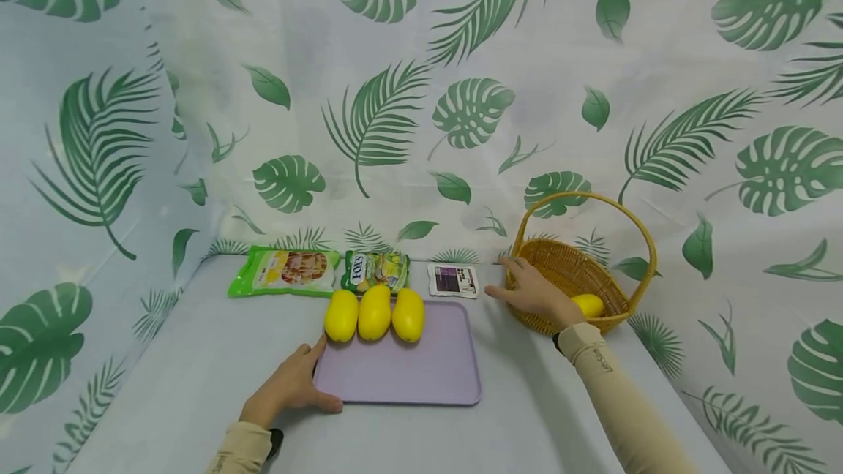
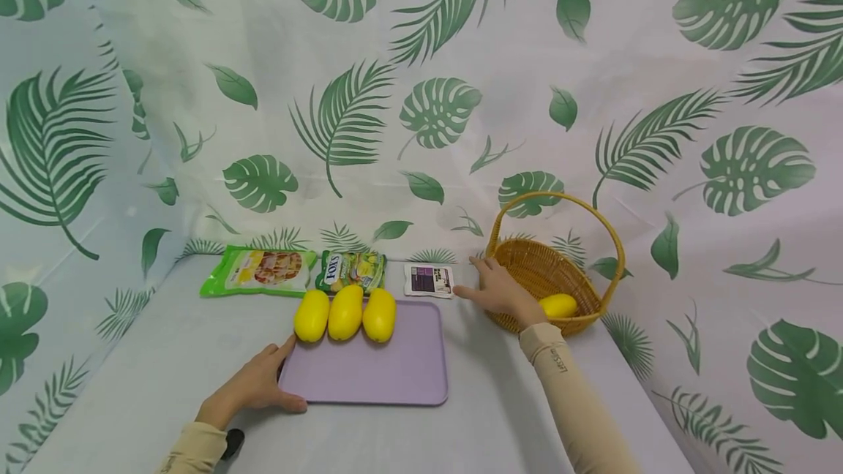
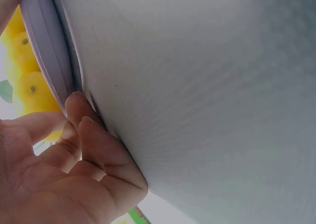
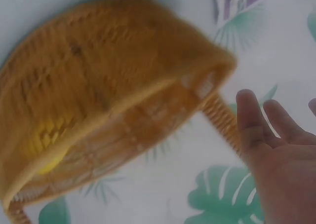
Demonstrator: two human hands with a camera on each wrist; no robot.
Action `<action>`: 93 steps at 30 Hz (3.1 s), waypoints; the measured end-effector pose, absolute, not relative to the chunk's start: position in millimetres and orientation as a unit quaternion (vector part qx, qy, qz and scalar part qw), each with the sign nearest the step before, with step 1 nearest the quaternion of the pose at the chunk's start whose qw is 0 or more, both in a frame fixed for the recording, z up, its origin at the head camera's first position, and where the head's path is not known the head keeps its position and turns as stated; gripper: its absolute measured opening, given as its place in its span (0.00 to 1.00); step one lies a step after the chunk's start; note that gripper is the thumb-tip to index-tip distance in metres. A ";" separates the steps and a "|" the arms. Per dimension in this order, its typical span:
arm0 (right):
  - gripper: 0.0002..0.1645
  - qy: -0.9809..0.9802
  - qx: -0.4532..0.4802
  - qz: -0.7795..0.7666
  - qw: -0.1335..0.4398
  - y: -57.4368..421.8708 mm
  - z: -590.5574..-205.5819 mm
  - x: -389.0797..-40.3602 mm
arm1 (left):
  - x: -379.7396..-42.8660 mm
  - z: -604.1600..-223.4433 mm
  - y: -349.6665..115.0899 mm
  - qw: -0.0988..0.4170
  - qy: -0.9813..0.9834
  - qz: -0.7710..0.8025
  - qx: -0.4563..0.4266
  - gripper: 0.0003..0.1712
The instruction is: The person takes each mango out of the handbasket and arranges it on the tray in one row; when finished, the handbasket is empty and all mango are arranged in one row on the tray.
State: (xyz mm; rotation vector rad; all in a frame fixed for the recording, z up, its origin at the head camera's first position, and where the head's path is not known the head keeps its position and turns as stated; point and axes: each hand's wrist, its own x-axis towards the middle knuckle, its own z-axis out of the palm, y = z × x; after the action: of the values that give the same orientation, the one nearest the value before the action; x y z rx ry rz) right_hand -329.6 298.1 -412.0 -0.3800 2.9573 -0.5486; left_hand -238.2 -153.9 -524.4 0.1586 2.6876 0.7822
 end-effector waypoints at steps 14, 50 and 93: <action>0.57 0.986 -0.077 -0.129 0.072 354.0 -403.9 -325.3 | -236.8 -523.2 -153.9 0.160 0.945 0.280 0.061 0.78; 0.65 0.984 -0.015 -0.032 0.173 435.7 -401.6 -334.8 | -238.2 -521.5 -156.1 0.157 0.944 0.283 0.064 0.77; 0.56 0.979 -0.007 -0.019 0.205 442.3 -436.8 -350.7 | -239.4 -520.8 -155.2 0.162 0.943 0.286 0.058 0.76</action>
State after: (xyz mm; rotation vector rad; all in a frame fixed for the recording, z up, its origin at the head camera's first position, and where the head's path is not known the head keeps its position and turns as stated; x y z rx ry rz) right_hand -350.7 442.3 -436.8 -0.0193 2.7284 -0.0524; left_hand -239.4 -155.2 -520.8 0.1642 2.6907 0.8173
